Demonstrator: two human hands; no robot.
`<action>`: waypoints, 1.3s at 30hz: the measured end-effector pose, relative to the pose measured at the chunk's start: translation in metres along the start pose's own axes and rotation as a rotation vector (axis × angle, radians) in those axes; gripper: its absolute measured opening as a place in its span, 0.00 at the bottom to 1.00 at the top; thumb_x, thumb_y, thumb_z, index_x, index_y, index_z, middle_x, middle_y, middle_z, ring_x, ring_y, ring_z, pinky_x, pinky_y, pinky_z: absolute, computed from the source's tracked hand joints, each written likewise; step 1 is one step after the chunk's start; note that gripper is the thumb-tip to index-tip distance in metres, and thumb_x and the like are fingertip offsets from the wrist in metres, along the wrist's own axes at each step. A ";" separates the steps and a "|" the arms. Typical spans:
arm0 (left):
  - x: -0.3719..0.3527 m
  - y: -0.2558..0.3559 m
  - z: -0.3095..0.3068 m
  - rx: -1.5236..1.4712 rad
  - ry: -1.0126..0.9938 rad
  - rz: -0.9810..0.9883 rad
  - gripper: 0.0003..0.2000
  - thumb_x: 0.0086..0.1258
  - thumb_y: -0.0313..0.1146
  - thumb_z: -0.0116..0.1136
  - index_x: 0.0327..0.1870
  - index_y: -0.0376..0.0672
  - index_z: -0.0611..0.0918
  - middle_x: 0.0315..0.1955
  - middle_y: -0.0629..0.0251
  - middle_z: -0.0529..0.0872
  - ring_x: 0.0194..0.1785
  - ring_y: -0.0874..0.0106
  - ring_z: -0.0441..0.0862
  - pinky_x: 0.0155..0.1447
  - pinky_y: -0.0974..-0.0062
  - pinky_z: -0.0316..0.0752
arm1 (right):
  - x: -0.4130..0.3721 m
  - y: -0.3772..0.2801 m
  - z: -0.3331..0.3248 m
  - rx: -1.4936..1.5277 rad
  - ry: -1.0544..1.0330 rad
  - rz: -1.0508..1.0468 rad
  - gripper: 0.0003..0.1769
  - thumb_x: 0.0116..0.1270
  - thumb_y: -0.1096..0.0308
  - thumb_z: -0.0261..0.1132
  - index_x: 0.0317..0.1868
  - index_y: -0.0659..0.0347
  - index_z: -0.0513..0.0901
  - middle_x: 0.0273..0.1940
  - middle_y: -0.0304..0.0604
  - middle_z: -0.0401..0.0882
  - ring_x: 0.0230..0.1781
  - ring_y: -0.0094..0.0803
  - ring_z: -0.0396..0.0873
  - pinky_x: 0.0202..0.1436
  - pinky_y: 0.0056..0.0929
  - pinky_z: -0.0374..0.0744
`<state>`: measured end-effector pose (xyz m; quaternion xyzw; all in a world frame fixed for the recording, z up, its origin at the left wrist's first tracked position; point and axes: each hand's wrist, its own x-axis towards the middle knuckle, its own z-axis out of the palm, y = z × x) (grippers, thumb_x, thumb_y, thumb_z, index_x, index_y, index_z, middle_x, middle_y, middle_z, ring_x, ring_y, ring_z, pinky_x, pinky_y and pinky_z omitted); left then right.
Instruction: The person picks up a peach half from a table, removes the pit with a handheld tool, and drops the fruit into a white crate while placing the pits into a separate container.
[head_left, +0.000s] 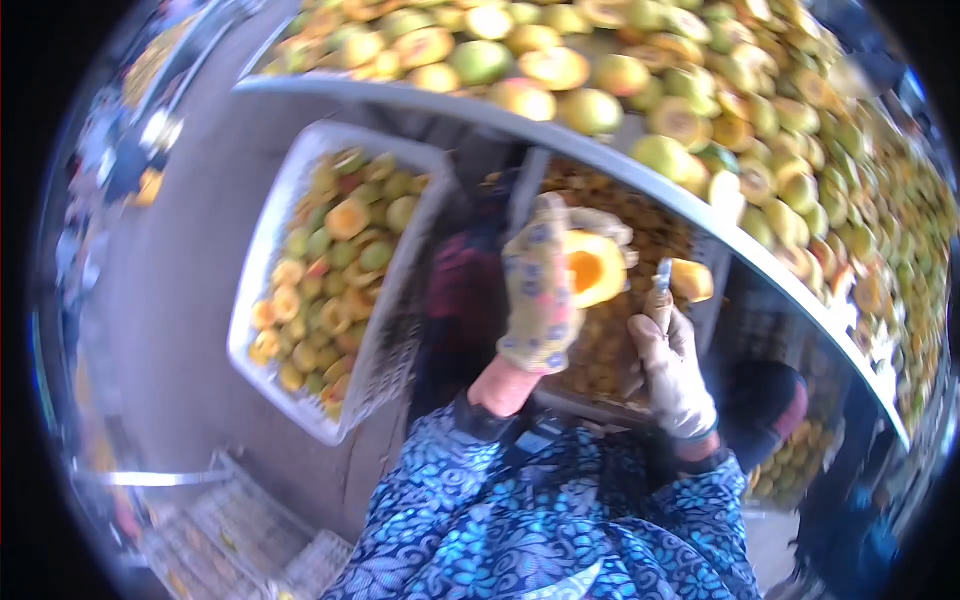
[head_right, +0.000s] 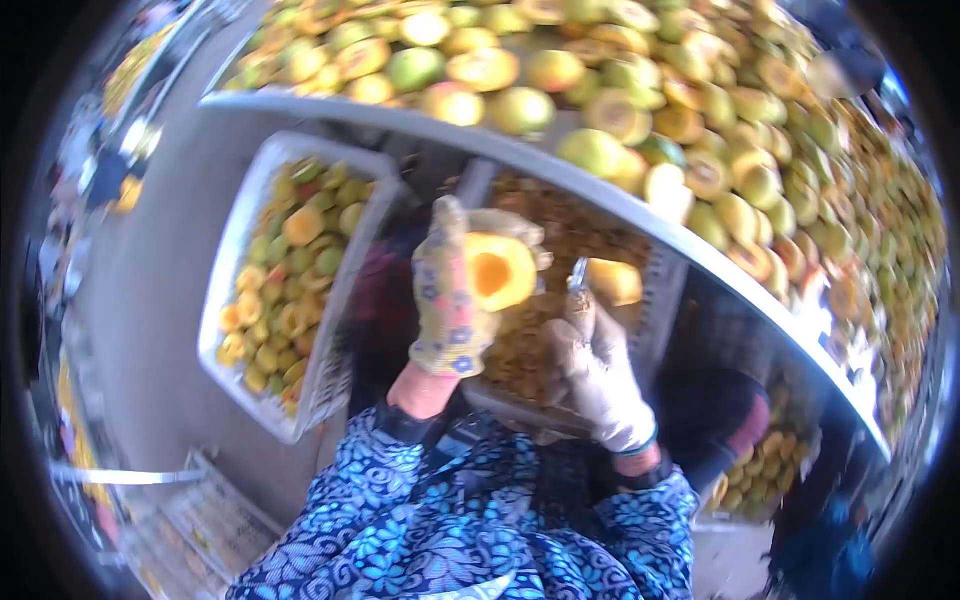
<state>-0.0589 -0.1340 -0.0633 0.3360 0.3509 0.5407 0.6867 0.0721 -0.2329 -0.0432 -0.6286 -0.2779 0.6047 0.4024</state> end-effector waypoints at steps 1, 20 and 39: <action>-0.001 0.018 -0.007 0.071 -0.022 0.083 0.30 0.79 0.58 0.41 0.39 0.35 0.83 0.31 0.56 0.88 0.31 0.67 0.88 0.38 0.71 0.84 | 0.015 0.021 -0.007 -0.591 -0.007 -0.207 0.13 0.69 0.62 0.64 0.47 0.60 0.77 0.27 0.50 0.79 0.28 0.43 0.81 0.30 0.37 0.78; -0.098 0.099 -0.356 1.810 -0.343 -0.521 0.23 0.66 0.29 0.53 0.64 0.47 0.78 0.64 0.53 0.77 0.66 0.56 0.75 0.69 0.63 0.71 | 0.022 0.078 -0.016 -1.271 -0.116 -0.365 0.19 0.64 0.60 0.63 0.47 0.69 0.78 0.33 0.61 0.83 0.36 0.55 0.84 0.41 0.47 0.81; 0.201 0.048 0.008 1.796 -0.253 0.731 0.31 0.61 0.39 0.70 0.66 0.45 0.73 0.63 0.51 0.75 0.67 0.49 0.71 0.65 0.56 0.71 | 0.014 0.029 -0.004 -0.846 -0.151 -0.175 0.17 0.65 0.65 0.64 0.50 0.64 0.72 0.32 0.58 0.82 0.35 0.54 0.83 0.40 0.45 0.78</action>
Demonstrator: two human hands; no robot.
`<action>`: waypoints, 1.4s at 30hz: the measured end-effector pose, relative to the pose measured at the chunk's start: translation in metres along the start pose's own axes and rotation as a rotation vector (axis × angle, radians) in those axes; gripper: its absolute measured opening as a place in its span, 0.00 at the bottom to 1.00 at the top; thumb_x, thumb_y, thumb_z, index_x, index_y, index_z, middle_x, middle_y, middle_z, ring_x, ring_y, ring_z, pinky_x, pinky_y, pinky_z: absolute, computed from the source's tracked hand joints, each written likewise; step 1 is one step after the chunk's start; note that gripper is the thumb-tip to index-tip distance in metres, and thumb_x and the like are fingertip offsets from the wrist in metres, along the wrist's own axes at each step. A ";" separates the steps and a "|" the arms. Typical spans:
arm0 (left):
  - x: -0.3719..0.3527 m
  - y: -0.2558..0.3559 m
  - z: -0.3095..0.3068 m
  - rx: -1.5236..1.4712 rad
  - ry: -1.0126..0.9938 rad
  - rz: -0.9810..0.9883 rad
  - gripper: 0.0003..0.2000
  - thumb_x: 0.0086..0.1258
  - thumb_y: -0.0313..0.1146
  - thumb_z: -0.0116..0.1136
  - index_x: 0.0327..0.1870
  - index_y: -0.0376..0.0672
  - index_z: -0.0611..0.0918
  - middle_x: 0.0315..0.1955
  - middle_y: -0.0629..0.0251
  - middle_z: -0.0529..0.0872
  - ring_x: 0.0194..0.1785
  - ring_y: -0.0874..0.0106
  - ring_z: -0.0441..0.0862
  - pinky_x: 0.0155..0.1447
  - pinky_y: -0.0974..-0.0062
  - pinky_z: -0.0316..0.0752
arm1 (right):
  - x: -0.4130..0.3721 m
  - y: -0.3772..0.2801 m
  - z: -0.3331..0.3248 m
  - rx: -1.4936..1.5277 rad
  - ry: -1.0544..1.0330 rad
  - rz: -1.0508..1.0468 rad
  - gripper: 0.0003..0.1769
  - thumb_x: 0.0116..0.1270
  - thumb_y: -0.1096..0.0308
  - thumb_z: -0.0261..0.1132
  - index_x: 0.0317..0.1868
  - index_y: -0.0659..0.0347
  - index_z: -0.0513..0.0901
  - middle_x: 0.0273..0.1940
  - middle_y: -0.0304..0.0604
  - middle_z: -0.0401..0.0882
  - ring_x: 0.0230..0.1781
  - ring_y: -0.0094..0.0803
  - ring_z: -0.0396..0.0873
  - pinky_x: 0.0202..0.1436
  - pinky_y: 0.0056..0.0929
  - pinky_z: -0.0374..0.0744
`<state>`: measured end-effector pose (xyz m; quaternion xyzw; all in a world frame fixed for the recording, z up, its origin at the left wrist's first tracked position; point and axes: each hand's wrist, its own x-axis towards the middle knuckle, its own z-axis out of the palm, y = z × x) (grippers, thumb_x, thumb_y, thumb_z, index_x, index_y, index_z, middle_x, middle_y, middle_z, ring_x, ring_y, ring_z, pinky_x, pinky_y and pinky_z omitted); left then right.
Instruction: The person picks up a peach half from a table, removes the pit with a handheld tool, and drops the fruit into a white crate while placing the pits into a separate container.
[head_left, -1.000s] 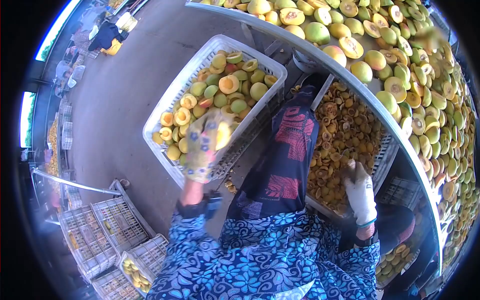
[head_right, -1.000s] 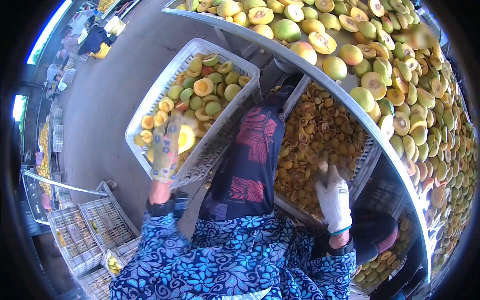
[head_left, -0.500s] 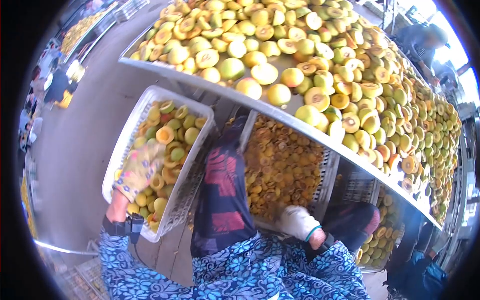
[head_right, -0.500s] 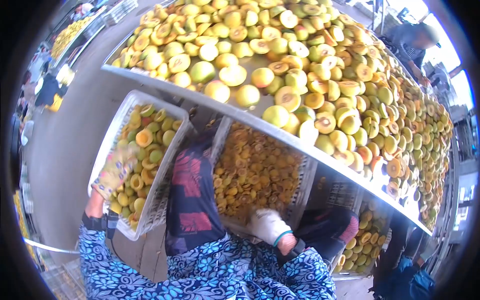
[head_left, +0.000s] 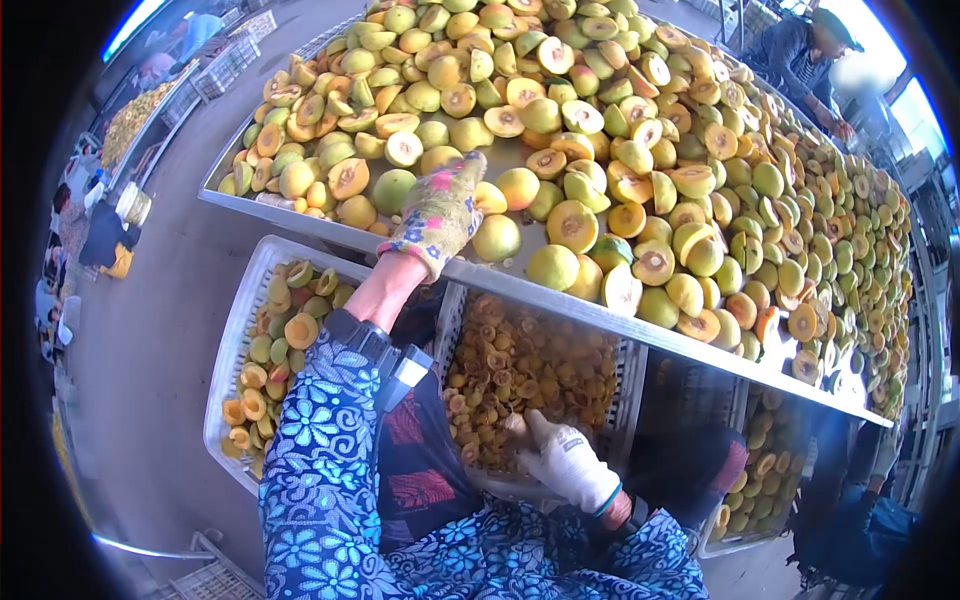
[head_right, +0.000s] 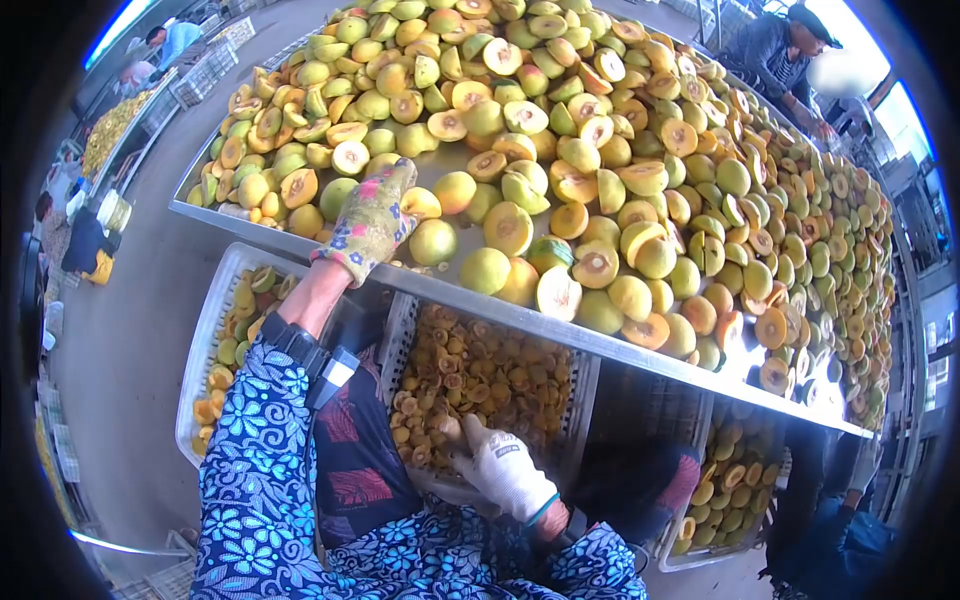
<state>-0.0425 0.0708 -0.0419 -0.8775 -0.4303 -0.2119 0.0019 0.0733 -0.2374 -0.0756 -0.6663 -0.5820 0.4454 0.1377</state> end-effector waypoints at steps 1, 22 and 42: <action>-0.001 0.013 -0.018 -0.154 -0.141 -0.061 0.30 0.60 0.36 0.70 0.65 0.44 0.73 0.59 0.52 0.77 0.63 0.50 0.75 0.61 0.58 0.75 | 0.000 -0.002 -0.003 0.008 0.003 0.004 0.17 0.65 0.65 0.64 0.50 0.64 0.72 0.32 0.58 0.82 0.35 0.54 0.83 0.40 0.45 0.78; -0.166 0.152 -0.072 -2.068 0.006 -0.521 0.23 0.76 0.47 0.52 0.60 0.37 0.73 0.59 0.48 0.78 0.60 0.55 0.79 0.61 0.57 0.80 | -0.030 -0.035 -0.038 0.527 0.214 -0.337 0.18 0.70 0.59 0.65 0.49 0.65 0.74 0.32 0.56 0.81 0.31 0.48 0.84 0.36 0.38 0.78; -0.189 0.157 -0.064 -1.585 0.211 -0.651 0.26 0.79 0.50 0.46 0.45 0.30 0.84 0.43 0.56 0.87 0.44 0.67 0.86 0.49 0.71 0.79 | -0.023 -0.024 -0.025 0.735 -0.106 -0.408 0.17 0.71 0.62 0.63 0.52 0.66 0.76 0.37 0.45 0.81 0.36 0.30 0.77 0.42 0.32 0.77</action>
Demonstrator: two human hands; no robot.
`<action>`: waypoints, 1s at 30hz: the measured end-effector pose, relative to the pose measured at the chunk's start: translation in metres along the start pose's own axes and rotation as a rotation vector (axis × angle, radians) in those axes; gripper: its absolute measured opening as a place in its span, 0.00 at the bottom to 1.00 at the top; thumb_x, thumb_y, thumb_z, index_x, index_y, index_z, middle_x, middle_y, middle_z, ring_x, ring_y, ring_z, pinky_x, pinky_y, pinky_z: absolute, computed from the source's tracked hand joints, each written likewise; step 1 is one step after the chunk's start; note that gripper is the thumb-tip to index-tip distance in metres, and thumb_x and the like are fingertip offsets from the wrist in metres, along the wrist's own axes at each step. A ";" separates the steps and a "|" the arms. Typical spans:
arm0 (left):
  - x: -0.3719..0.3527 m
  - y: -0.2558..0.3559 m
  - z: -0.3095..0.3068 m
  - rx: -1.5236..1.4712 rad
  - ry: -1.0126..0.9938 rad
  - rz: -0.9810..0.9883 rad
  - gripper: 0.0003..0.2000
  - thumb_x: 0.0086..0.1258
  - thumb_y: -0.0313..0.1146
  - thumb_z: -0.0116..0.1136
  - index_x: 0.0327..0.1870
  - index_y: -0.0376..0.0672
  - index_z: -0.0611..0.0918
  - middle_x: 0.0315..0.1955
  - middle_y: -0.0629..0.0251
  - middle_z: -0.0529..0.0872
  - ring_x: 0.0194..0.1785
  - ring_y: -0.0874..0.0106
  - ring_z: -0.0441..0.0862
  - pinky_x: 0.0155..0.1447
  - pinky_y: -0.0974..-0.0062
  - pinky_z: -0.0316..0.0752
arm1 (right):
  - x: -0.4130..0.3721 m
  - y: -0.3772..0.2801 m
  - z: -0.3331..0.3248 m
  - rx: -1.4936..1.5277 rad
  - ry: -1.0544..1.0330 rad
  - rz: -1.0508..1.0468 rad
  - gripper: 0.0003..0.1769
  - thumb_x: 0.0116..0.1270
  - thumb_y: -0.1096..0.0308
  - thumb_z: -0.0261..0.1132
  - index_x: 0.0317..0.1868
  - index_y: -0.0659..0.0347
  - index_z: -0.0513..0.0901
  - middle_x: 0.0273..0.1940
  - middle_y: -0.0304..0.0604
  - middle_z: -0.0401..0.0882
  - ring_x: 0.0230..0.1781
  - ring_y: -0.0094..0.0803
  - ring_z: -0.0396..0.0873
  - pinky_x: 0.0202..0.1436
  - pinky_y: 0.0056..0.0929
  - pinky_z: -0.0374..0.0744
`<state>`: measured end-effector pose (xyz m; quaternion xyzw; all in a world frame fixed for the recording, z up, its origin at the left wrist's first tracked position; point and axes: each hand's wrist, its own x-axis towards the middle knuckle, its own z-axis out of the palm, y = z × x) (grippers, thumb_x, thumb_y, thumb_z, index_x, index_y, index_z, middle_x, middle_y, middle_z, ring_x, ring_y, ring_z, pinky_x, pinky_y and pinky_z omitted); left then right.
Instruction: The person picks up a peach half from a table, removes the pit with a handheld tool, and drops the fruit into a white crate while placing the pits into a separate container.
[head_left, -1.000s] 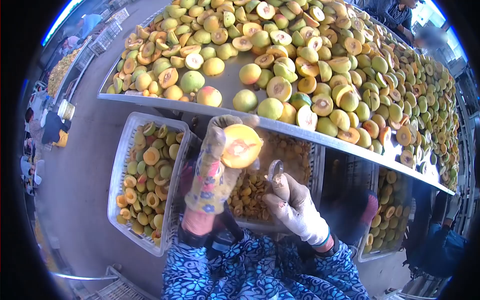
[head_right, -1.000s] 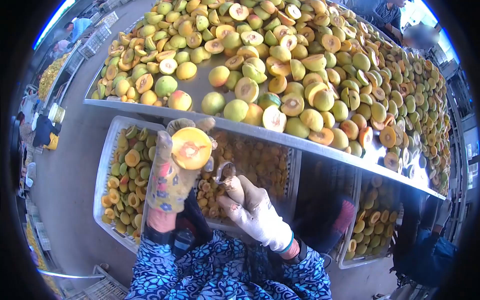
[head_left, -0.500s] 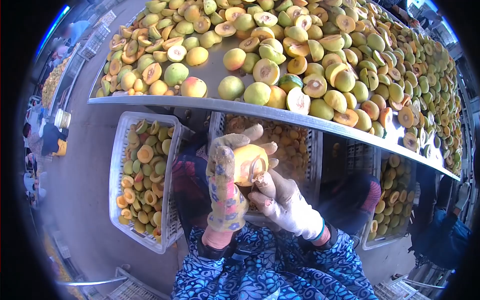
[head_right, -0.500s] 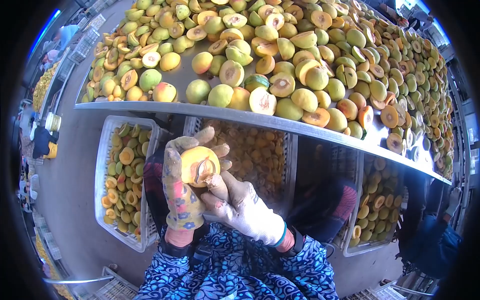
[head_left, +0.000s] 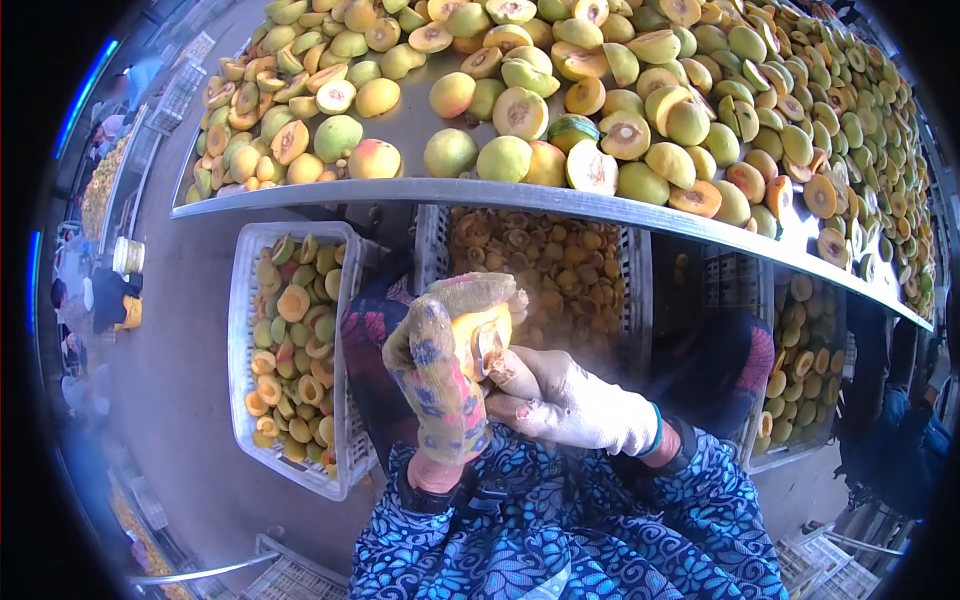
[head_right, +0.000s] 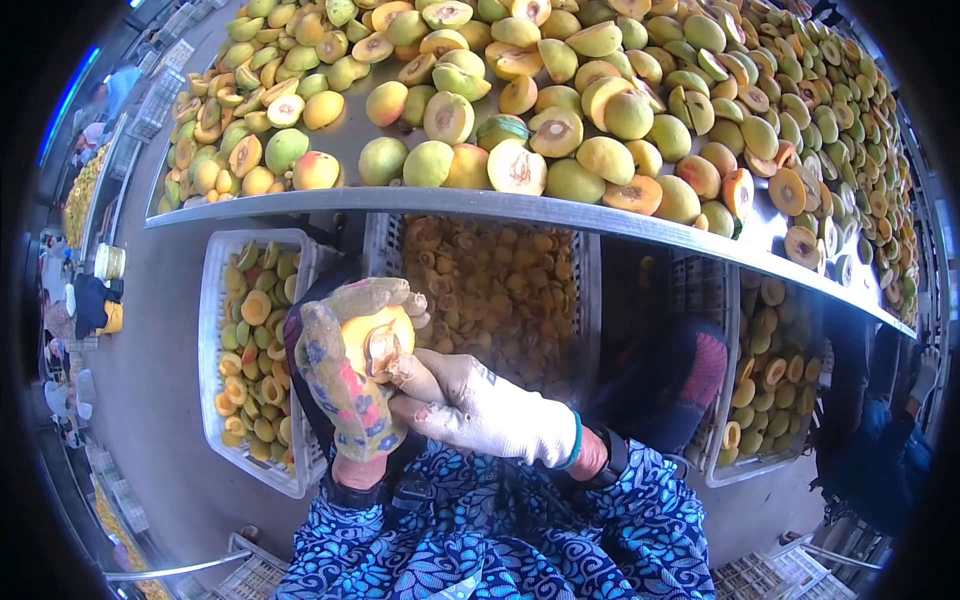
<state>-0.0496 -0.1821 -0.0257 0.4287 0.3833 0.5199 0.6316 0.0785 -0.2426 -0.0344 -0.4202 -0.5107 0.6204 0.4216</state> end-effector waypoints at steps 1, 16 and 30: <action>-0.001 0.000 0.001 0.013 -0.001 -0.002 0.26 0.79 0.50 0.46 0.45 0.30 0.84 0.43 0.56 0.87 0.44 0.67 0.86 0.49 0.71 0.79 | 0.000 0.001 0.000 0.007 -0.009 0.022 0.16 0.71 0.63 0.64 0.52 0.66 0.77 0.38 0.43 0.81 0.35 0.28 0.76 0.42 0.31 0.76; 0.024 0.012 0.002 0.425 -0.202 0.131 0.15 0.77 0.34 0.50 0.41 0.31 0.85 0.37 0.59 0.88 0.40 0.70 0.85 0.46 0.73 0.80 | 0.000 -0.008 -0.002 0.318 -0.062 0.238 0.19 0.73 0.55 0.60 0.52 0.63 0.76 0.24 0.33 0.72 0.22 0.19 0.70 0.26 0.23 0.71; 0.043 0.033 -0.017 0.409 -0.370 -0.149 0.19 0.78 0.40 0.51 0.35 0.33 0.86 0.30 0.64 0.87 0.31 0.75 0.83 0.39 0.78 0.77 | 0.014 0.004 0.003 0.499 -0.225 0.272 0.26 0.71 0.45 0.63 0.45 0.64 0.74 0.22 0.32 0.69 0.15 0.18 0.68 0.17 0.19 0.70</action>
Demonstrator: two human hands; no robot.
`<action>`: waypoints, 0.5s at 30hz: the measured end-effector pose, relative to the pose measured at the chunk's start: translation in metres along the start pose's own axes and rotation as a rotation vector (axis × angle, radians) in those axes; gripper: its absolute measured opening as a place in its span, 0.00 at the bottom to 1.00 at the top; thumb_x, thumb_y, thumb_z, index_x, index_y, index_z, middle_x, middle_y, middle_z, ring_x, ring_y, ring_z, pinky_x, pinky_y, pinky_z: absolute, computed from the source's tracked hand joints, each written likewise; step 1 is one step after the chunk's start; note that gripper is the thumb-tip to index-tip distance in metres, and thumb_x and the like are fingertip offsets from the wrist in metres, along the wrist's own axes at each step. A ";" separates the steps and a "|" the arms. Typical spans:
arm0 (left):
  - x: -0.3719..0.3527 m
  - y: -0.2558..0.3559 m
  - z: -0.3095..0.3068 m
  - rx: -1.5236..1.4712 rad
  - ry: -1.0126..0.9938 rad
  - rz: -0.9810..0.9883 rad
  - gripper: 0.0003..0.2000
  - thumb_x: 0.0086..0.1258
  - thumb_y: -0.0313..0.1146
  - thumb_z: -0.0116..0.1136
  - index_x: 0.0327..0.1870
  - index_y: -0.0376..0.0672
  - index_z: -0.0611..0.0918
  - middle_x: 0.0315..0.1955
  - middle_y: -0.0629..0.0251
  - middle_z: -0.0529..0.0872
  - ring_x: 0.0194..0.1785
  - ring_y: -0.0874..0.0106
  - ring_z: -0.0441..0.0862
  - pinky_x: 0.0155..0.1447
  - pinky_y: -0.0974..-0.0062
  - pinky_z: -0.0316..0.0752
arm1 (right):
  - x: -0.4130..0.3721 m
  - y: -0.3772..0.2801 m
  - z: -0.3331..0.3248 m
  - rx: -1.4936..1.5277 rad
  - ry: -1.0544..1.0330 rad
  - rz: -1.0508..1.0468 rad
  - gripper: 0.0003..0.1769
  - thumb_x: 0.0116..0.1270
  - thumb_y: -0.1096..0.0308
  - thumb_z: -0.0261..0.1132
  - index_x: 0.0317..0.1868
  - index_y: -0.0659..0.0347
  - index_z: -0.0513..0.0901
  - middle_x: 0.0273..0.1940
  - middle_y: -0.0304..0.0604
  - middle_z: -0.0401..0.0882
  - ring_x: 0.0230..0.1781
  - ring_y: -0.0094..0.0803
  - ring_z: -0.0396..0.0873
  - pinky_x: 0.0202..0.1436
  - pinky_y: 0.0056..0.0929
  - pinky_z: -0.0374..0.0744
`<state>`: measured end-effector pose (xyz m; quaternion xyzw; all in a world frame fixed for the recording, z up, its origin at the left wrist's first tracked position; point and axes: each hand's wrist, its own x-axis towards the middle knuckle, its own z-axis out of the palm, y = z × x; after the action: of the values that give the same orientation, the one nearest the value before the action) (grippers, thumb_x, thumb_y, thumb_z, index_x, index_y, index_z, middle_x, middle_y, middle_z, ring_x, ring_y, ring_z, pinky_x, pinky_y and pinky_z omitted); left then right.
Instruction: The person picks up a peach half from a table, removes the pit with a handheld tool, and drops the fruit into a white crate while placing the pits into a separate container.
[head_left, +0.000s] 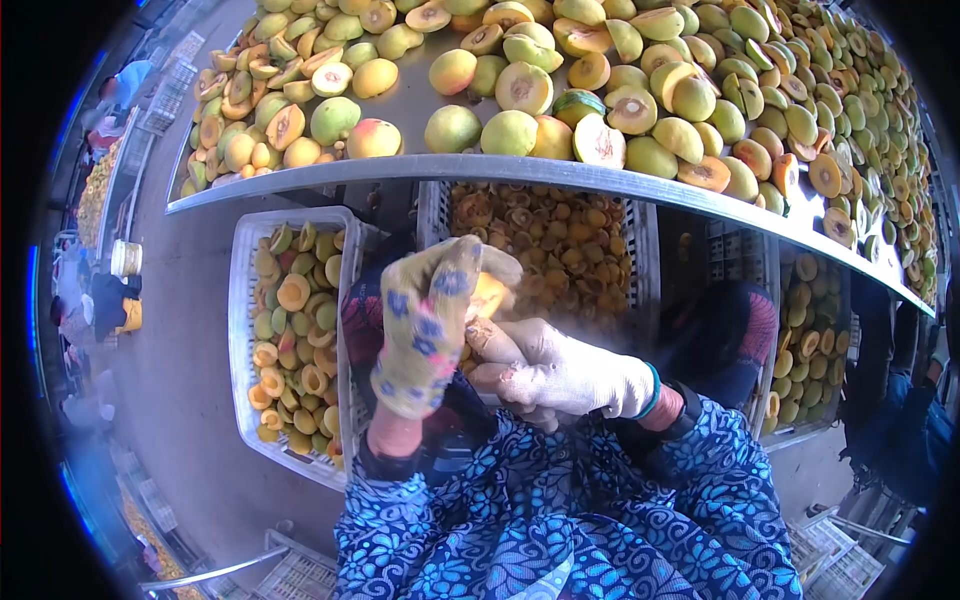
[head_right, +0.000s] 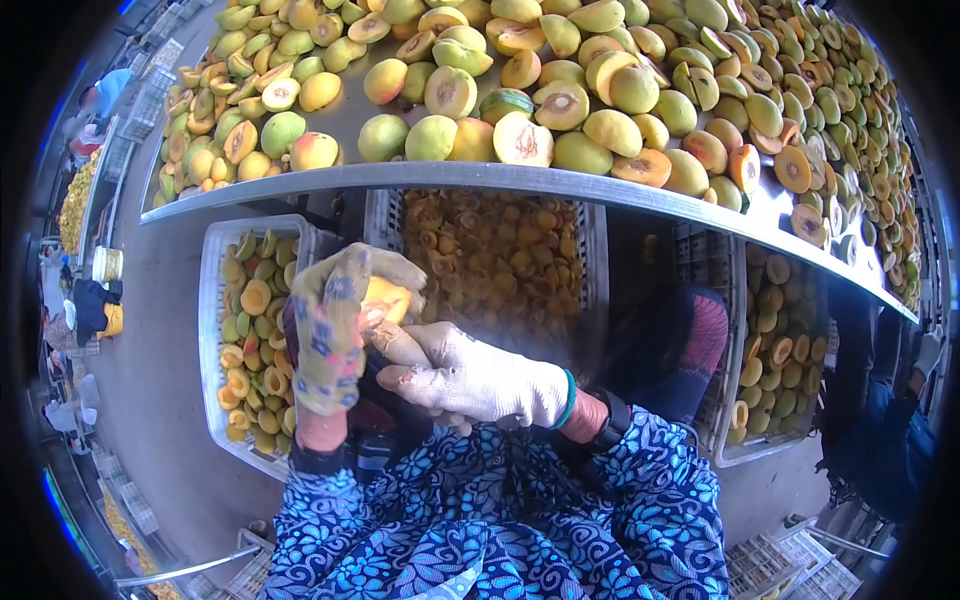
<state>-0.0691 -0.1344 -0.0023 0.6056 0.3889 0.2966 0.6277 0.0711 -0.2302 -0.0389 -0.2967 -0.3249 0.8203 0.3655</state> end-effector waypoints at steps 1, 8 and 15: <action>0.004 0.000 -0.004 -0.004 0.000 0.000 0.19 0.78 0.40 0.51 0.35 0.33 0.86 0.30 0.64 0.87 0.31 0.75 0.83 0.39 0.78 0.77 | 0.000 -0.001 -0.001 -0.023 0.027 -0.007 0.24 0.72 0.47 0.62 0.42 0.64 0.74 0.21 0.32 0.69 0.14 0.19 0.67 0.17 0.19 0.69; 0.023 0.001 -0.021 0.110 -0.394 0.121 0.15 0.70 0.42 0.63 0.42 0.36 0.85 0.36 0.60 0.89 0.42 0.71 0.85 0.48 0.72 0.79 | -0.019 -0.011 -0.005 0.246 -0.026 0.192 0.18 0.72 0.49 0.63 0.40 0.55 0.72 0.20 0.29 0.68 0.13 0.16 0.66 0.13 0.17 0.66; 0.012 -0.016 0.013 -0.525 -0.213 0.017 0.23 0.74 0.52 0.56 0.38 0.36 0.83 0.37 0.54 0.87 0.38 0.67 0.86 0.44 0.71 0.81 | -0.015 0.003 -0.012 0.635 -0.273 0.073 0.16 0.73 0.52 0.60 0.36 0.55 0.71 0.19 0.30 0.65 0.11 0.17 0.61 0.10 0.17 0.59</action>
<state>-0.0532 -0.1323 -0.0199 0.4534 0.2256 0.3273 0.7977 0.0866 -0.2400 -0.0449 -0.0670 -0.0884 0.9250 0.3634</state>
